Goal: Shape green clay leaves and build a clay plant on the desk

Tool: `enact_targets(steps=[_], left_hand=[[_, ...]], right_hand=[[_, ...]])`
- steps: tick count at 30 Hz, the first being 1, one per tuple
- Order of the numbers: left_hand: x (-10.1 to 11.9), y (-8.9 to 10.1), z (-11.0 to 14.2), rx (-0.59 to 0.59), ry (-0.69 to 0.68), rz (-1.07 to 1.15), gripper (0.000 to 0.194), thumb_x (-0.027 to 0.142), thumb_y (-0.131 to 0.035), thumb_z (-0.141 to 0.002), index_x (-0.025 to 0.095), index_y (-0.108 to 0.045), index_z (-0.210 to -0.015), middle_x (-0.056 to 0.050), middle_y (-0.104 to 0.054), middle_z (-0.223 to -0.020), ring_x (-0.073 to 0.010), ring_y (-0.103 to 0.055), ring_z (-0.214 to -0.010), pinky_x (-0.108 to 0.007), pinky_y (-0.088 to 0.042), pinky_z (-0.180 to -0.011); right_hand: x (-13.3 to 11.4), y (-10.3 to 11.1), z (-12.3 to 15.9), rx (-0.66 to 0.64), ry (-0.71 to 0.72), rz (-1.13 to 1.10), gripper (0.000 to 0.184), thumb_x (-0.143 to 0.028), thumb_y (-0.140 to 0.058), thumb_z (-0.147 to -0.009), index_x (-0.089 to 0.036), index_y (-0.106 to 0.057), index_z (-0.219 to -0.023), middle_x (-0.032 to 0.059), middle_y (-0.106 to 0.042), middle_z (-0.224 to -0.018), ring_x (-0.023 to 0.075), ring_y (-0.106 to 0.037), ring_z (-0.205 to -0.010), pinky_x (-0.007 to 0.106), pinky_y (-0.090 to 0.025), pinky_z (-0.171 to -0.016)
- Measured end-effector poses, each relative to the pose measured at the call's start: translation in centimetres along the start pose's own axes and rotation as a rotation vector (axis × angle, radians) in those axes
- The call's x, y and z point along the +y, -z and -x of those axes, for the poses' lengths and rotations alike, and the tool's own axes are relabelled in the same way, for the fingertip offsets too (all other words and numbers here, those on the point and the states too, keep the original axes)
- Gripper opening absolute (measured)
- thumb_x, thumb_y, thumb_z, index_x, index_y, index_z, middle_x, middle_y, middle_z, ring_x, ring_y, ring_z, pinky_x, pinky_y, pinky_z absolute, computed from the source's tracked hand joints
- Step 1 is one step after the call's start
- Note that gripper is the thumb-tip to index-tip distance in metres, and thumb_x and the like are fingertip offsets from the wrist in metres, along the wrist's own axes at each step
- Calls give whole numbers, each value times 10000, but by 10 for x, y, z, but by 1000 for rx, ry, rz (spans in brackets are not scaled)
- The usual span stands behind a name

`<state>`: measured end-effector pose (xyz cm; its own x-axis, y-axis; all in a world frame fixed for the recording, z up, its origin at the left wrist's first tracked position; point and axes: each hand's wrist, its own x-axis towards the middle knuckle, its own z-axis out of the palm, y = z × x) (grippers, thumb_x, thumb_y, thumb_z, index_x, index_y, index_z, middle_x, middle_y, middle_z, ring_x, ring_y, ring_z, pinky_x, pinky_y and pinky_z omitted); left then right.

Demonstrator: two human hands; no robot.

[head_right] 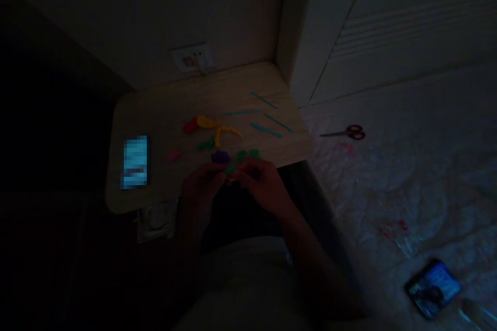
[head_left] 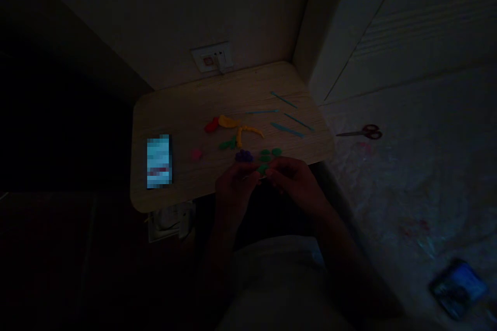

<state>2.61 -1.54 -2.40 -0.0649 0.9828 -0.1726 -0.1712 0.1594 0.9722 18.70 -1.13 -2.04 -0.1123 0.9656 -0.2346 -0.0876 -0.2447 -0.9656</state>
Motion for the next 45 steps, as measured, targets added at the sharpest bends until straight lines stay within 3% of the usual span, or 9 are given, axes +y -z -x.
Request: enact_targets(steps=[6,10,15,21,29,33,36,42,45], left_hand=[[0,-2,1,52,-40,-69,168,304,-870,-753,192,-752,-793,-2,-746,-728,-134,-685,-668,-225,-557,-651],[4,-2,2,31,-60,-114,142,264,-852,-758,194,-748,-825,-11,-758,-774,-139,-696,-713,-222,-552,-679],[4,-1,3,17,-84,-128,180,273,-844,-766,208,-722,-880,-5,-740,-802,-139,-689,-703,-225,-552,-664],[4,-1,4,-8,-132,-153,127,228,-839,-757,208,-721,-799,-11,-733,-793,-165,-714,-774,-253,-592,-747],[5,-5,6,-8,-173,-107,118,192,-814,-804,220,-750,-900,-17,-773,-884,-175,-753,-845,-257,-607,-793],[7,-3,6,-64,-182,-167,40,184,-772,-838,221,-762,-848,-23,-764,-871,-181,-749,-841,-262,-603,-788],[7,-3,6,-42,-178,-186,39,188,-767,-840,219,-784,-856,-35,-785,-912,-193,-757,-891,-279,-604,-840],[0,-3,5,18,-153,-148,128,207,-809,-813,210,-806,-941,-39,-807,-927,-191,-759,-877,-281,-597,-838],[-3,-2,4,14,-162,-157,145,200,-822,-807,213,-811,-951,-27,-798,-905,-168,-734,-834,-257,-580,-806]], right_hand=[[0,2,-1,23,24,-21,331,-491,-855,-794,-201,-722,-882,-3,-694,-723,136,-624,-618,218,-467,-472],[-1,1,-1,6,53,-59,390,-431,-893,-749,-223,-714,-1025,15,-741,-851,149,-670,-697,204,-482,-480],[2,1,-1,9,114,-37,232,-346,-835,-798,-228,-687,-932,-19,-665,-780,123,-596,-645,207,-459,-486],[1,4,-1,48,212,48,106,-285,-747,-848,-224,-662,-833,0,-630,-822,153,-607,-770,220,-478,-554],[3,1,-1,48,141,-41,186,-332,-802,-838,-249,-651,-911,-3,-681,-855,158,-647,-741,258,-548,-599],[5,0,-3,85,178,-17,228,-341,-836,-814,-244,-647,-896,-15,-673,-823,156,-640,-731,276,-546,-648],[6,1,-3,93,191,-14,235,-357,-859,-798,-245,-671,-885,-4,-702,-840,176,-669,-781,307,-569,-725],[3,4,-1,33,227,33,112,-296,-848,-817,-241,-791,-896,38,-770,-945,206,-716,-883,342,-576,-813],[2,5,-1,38,228,75,111,-260,-848,-813,-247,-818,-918,29,-774,-928,197,-719,-842,338,-582,-798]])
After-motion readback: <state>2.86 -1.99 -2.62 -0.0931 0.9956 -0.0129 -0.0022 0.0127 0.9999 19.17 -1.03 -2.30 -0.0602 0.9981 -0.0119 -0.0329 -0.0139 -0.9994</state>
